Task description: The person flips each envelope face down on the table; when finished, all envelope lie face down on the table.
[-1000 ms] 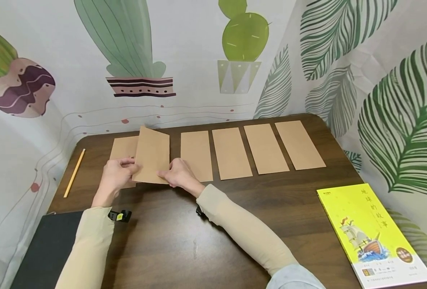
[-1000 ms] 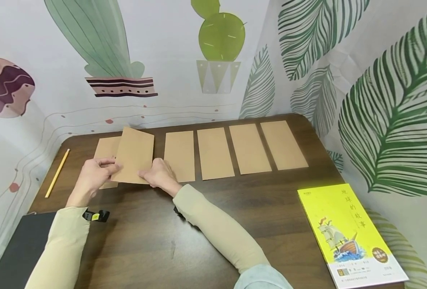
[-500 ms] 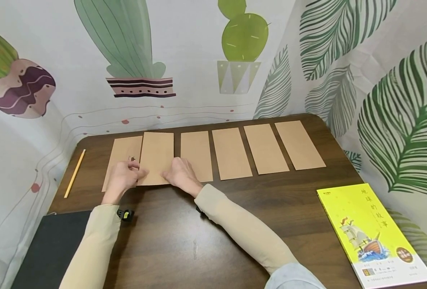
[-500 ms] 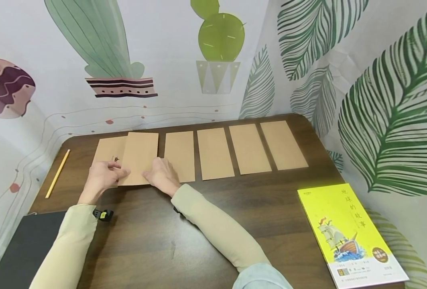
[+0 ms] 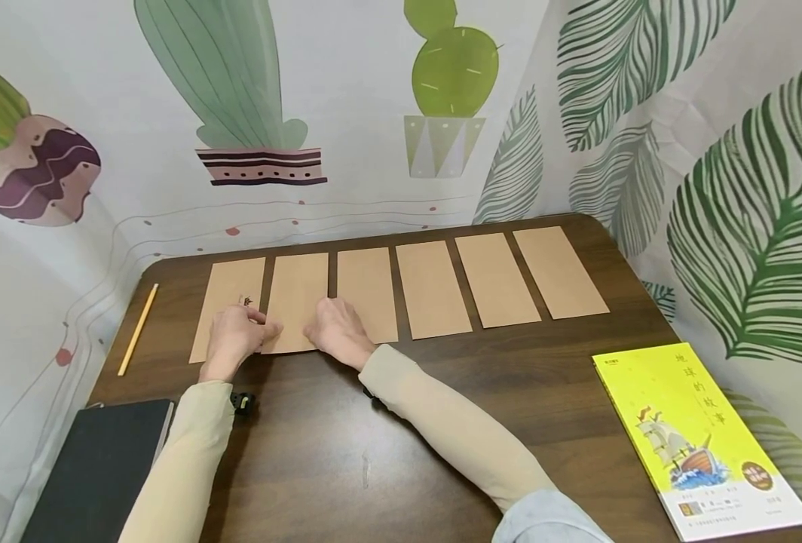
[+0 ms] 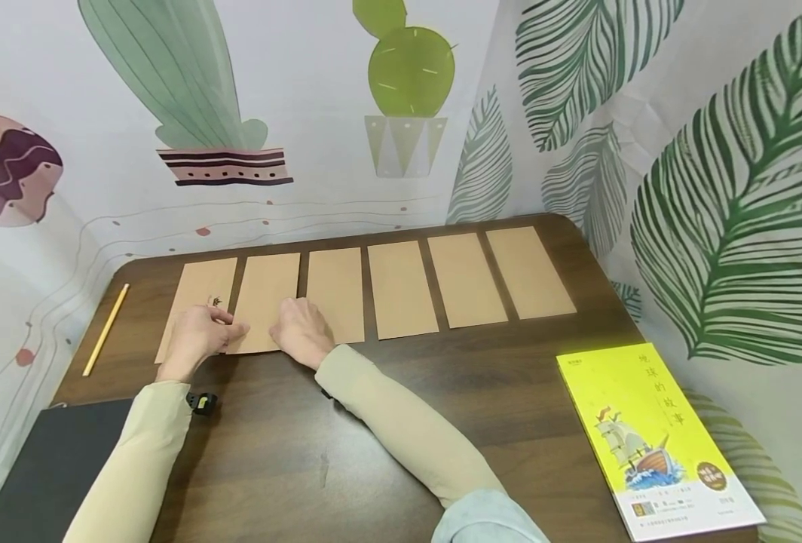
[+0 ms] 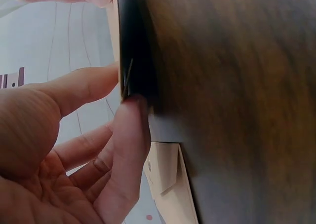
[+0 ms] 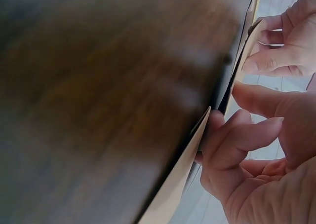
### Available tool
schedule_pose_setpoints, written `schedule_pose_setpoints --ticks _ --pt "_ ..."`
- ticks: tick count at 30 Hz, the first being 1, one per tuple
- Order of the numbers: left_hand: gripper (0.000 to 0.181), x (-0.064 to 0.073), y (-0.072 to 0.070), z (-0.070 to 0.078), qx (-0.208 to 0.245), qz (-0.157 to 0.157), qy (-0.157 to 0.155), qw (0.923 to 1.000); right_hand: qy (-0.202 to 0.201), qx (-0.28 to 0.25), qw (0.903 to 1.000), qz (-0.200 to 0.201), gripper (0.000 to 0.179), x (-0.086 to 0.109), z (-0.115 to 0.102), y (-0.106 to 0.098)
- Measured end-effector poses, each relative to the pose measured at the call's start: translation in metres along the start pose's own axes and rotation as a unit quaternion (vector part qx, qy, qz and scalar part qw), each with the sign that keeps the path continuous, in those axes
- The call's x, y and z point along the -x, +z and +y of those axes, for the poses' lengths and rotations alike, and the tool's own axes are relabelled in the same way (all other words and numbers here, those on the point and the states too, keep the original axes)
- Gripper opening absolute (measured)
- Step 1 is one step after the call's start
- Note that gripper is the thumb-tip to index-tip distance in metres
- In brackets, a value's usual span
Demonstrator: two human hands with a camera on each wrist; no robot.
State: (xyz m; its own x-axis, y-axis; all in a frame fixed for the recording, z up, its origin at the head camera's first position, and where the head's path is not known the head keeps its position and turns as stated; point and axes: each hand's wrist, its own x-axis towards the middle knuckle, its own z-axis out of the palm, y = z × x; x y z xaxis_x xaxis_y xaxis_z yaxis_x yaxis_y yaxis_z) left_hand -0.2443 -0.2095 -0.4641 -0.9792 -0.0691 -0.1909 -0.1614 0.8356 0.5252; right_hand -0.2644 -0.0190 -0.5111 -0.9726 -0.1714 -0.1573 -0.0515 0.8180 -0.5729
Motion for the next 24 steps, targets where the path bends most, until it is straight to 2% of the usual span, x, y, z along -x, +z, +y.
schedule_pose_setpoints --ticks 3,12,17,24 --pt "0.039 -0.001 0.001 0.000 -0.001 -0.004 0.004 1.0000 -0.012 0.025 0.9996 -0.001 0.047 -0.021 0.012 0.020" --pt "0.035 -0.002 0.003 0.001 -0.024 -0.002 0.017 0.9996 -0.035 0.057 0.9977 0.001 0.044 -0.021 0.009 0.023" --pt "0.035 -0.002 0.004 0.001 -0.045 0.003 0.010 0.9989 -0.058 0.076 0.9953 0.018 0.041 -0.025 0.013 0.029" --pt "0.034 -0.003 0.006 0.000 -0.053 0.009 0.011 0.9985 -0.066 0.096 0.9927 0.028 0.037 -0.026 0.013 0.032"
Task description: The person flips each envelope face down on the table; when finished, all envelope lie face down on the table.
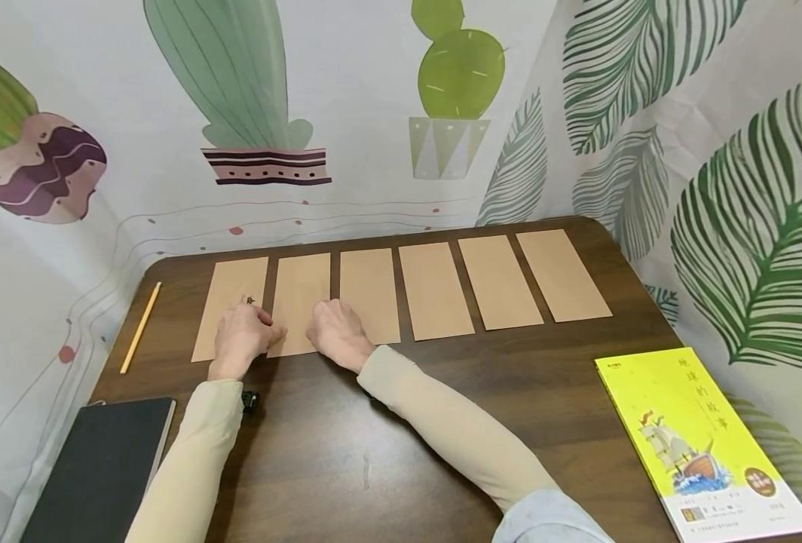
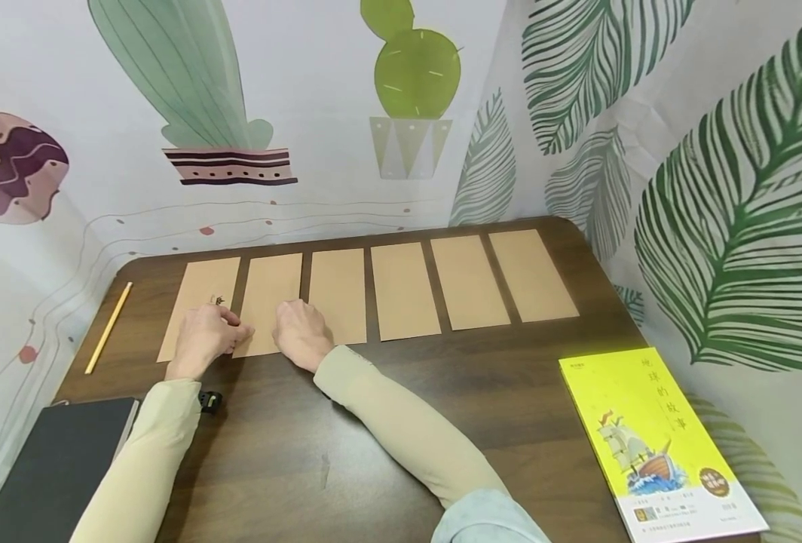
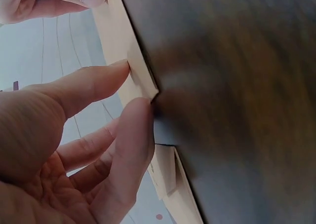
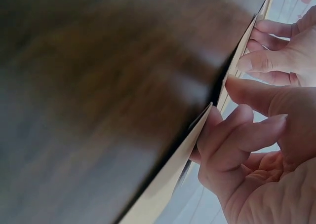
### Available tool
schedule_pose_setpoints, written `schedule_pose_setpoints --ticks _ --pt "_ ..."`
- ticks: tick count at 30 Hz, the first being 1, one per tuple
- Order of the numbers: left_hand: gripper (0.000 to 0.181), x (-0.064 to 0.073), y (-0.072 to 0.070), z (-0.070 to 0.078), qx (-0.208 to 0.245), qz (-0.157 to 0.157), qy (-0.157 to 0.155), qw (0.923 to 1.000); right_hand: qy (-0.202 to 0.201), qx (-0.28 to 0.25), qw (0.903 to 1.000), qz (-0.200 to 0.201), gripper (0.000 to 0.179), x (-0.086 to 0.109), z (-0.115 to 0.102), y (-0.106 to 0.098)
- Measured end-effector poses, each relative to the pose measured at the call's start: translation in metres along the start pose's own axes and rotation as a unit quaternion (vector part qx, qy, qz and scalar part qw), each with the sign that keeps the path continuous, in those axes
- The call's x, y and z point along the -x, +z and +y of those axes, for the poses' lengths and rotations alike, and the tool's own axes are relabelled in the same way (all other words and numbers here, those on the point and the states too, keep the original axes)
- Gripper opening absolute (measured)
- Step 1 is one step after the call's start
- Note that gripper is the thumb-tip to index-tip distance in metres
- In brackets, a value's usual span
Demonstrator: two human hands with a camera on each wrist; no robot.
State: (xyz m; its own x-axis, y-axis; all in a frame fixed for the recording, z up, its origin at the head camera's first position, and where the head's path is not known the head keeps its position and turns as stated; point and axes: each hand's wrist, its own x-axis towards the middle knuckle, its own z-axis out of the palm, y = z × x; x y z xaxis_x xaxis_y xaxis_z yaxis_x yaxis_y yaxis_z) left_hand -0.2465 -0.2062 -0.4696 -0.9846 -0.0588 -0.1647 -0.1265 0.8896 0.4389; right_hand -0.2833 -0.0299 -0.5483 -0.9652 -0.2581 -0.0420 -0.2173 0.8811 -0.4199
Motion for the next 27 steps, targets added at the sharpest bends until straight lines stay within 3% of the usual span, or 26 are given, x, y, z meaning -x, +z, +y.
schedule_pose_setpoints --ticks 7,12,18,22,27 --pt "0.035 0.000 0.000 0.000 -0.002 0.008 0.014 0.9999 -0.011 0.008 0.9998 0.013 0.037 0.001 -0.002 -0.001" --pt "0.036 0.002 -0.004 -0.003 0.004 0.032 0.037 0.9988 0.009 -0.021 0.9997 0.008 0.035 0.009 -0.011 -0.014" --pt "0.038 0.007 -0.026 -0.012 0.019 0.081 0.023 0.9963 -0.001 -0.068 0.9976 -0.011 0.029 0.040 -0.046 -0.060" --pt "0.040 0.005 -0.044 -0.024 0.007 0.087 0.003 0.9962 -0.014 -0.091 0.9957 -0.005 0.035 0.049 -0.063 -0.068" --pt "0.045 0.001 -0.061 -0.043 -0.009 0.073 -0.013 0.9972 -0.017 -0.095 0.9954 0.004 0.050 0.044 -0.079 -0.062"
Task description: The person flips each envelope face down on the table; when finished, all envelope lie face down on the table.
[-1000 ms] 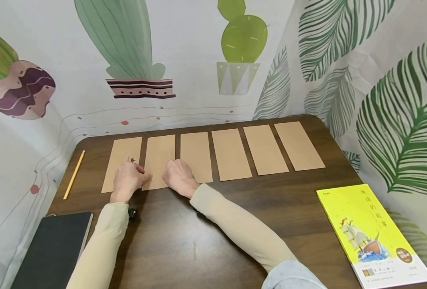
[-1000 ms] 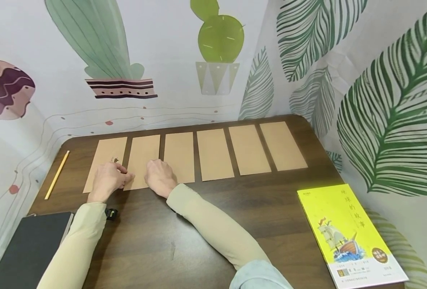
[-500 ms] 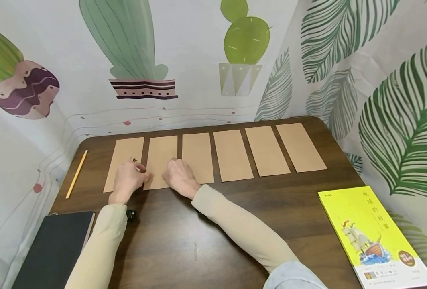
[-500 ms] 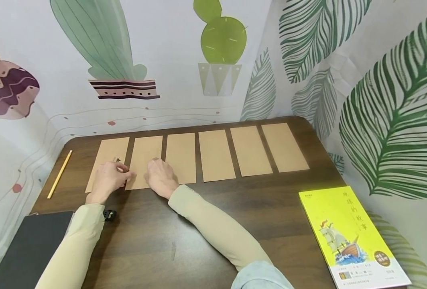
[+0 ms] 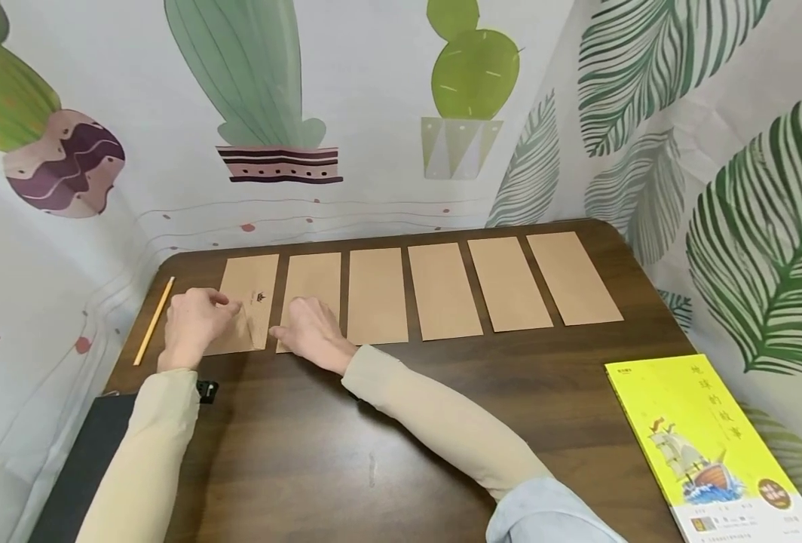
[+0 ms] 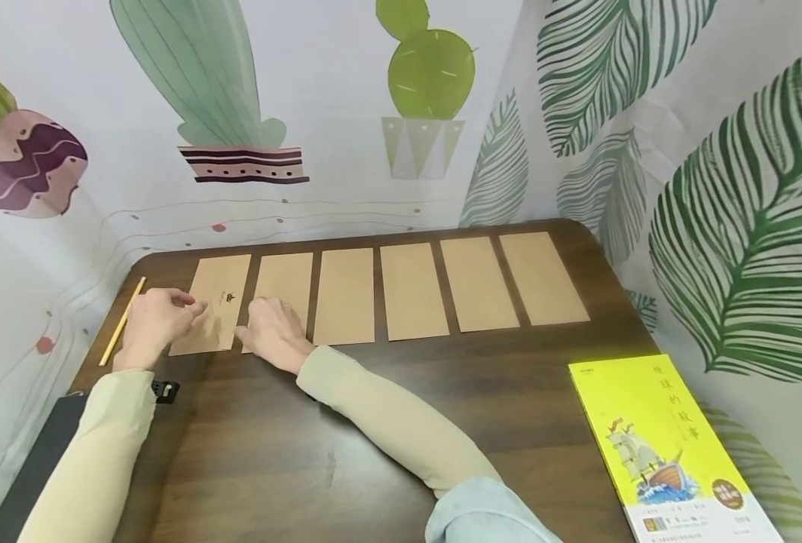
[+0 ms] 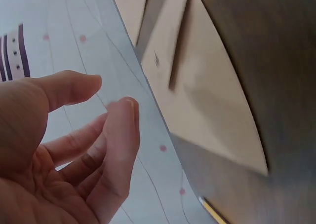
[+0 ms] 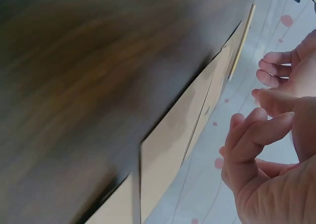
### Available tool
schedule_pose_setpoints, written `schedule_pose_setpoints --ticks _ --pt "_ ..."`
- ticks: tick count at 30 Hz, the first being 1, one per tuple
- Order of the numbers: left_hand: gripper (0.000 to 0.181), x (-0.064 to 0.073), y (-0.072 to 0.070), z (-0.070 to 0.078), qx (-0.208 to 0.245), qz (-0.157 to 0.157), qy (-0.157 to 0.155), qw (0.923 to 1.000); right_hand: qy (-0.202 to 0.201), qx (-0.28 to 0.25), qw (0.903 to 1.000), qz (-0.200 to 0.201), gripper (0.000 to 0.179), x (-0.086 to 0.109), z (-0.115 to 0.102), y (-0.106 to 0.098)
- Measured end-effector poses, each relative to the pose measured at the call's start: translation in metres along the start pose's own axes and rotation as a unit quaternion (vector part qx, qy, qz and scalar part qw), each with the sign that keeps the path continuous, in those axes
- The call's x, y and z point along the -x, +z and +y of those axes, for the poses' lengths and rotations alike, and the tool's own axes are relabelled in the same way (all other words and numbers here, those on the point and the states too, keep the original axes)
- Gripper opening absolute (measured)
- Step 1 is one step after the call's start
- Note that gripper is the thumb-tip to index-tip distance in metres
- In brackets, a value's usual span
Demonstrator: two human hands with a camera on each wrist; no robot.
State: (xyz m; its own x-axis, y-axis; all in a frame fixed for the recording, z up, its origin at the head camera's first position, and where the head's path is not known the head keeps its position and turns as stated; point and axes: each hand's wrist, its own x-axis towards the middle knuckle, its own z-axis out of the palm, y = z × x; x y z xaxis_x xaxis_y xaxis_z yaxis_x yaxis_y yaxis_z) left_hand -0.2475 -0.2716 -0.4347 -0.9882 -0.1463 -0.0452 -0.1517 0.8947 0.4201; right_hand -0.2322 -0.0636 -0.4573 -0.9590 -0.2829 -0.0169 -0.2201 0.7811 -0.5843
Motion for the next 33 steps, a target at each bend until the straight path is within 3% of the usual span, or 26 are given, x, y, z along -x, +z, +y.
schedule_pose_setpoints --ticks 8,13,18,23,33 --pt "0.045 -0.010 -0.014 -0.035 -0.022 -0.018 -0.036 0.9989 -0.012 -0.025 0.9994 -0.023 0.053 -0.013 -0.030 0.023" --pt "0.047 -0.013 -0.013 -0.050 -0.021 -0.059 -0.059 0.9963 -0.026 -0.019 0.9994 -0.015 0.047 -0.021 -0.043 0.037" --pt "0.046 -0.014 -0.009 -0.050 -0.029 -0.092 -0.077 0.9923 -0.041 0.029 0.9987 -0.012 0.031 -0.035 -0.043 0.051" --pt "0.051 -0.016 -0.008 -0.046 -0.040 -0.117 -0.103 0.9870 -0.020 0.055 0.9977 -0.033 0.024 -0.051 -0.037 0.069" --pt "0.047 -0.016 -0.007 -0.046 -0.051 -0.115 -0.097 0.9873 0.003 0.081 0.9960 -0.037 0.018 -0.055 -0.050 0.070"
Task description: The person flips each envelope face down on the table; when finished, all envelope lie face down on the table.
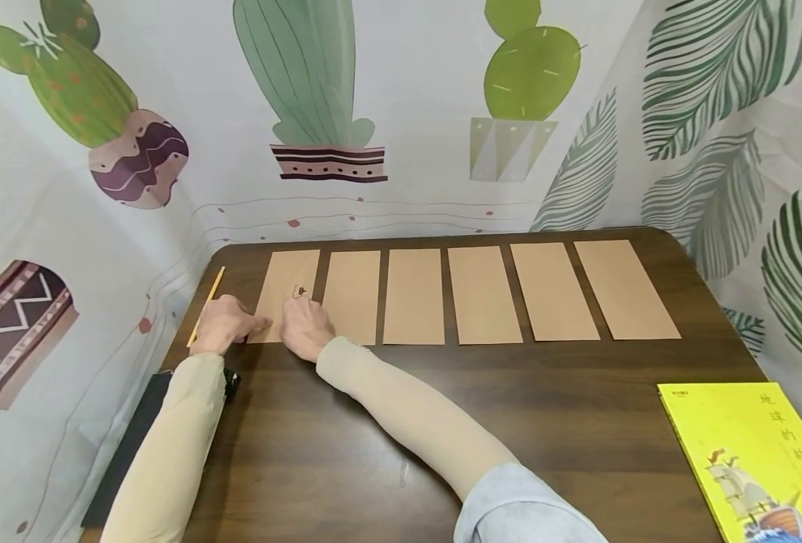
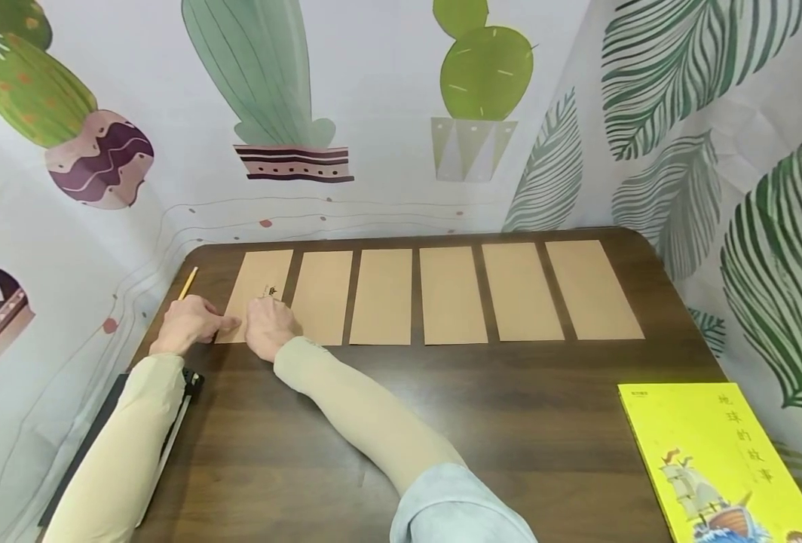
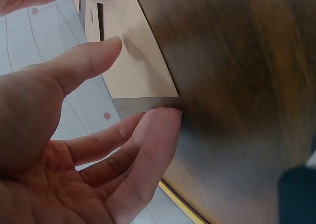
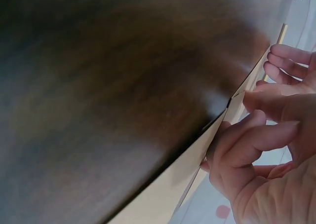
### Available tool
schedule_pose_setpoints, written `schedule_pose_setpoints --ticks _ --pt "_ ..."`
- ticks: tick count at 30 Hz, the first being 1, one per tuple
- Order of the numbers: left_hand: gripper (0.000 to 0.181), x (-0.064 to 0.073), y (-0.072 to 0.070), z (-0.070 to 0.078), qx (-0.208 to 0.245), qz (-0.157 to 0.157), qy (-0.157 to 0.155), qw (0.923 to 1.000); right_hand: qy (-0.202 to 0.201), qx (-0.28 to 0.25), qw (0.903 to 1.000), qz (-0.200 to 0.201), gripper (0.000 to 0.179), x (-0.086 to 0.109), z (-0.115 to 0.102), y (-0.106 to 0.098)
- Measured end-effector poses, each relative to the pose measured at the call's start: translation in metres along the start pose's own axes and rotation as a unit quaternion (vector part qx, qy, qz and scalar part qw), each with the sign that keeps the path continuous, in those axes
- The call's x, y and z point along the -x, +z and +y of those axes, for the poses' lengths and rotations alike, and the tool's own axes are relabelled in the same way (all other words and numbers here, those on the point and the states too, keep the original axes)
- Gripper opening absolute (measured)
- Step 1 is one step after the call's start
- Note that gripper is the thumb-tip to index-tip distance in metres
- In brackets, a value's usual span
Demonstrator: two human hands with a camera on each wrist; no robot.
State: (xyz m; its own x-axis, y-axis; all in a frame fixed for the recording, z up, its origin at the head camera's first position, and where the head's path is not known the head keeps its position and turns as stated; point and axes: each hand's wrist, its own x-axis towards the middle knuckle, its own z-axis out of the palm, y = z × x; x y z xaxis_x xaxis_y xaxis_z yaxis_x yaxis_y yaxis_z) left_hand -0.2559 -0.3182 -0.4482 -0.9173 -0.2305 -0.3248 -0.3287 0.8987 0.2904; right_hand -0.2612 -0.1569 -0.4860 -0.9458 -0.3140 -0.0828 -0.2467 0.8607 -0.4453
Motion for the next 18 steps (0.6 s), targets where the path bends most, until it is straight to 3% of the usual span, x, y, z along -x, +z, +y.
schedule_pose_setpoints --ticks 5,12,18 --pt "0.048 0.000 0.001 0.001 0.008 -0.006 -0.008 0.9999 0.005 0.000 1.0000 0.002 0.020 -0.014 0.003 0.014" --pt "0.043 0.001 0.002 0.000 0.015 -0.014 0.000 0.9998 -0.003 -0.023 0.9997 -0.007 0.027 0.007 0.002 -0.007" --pt "0.050 0.000 -0.001 -0.003 0.019 -0.017 0.004 0.9997 -0.006 -0.056 0.9983 0.016 0.037 0.014 0.003 -0.010"
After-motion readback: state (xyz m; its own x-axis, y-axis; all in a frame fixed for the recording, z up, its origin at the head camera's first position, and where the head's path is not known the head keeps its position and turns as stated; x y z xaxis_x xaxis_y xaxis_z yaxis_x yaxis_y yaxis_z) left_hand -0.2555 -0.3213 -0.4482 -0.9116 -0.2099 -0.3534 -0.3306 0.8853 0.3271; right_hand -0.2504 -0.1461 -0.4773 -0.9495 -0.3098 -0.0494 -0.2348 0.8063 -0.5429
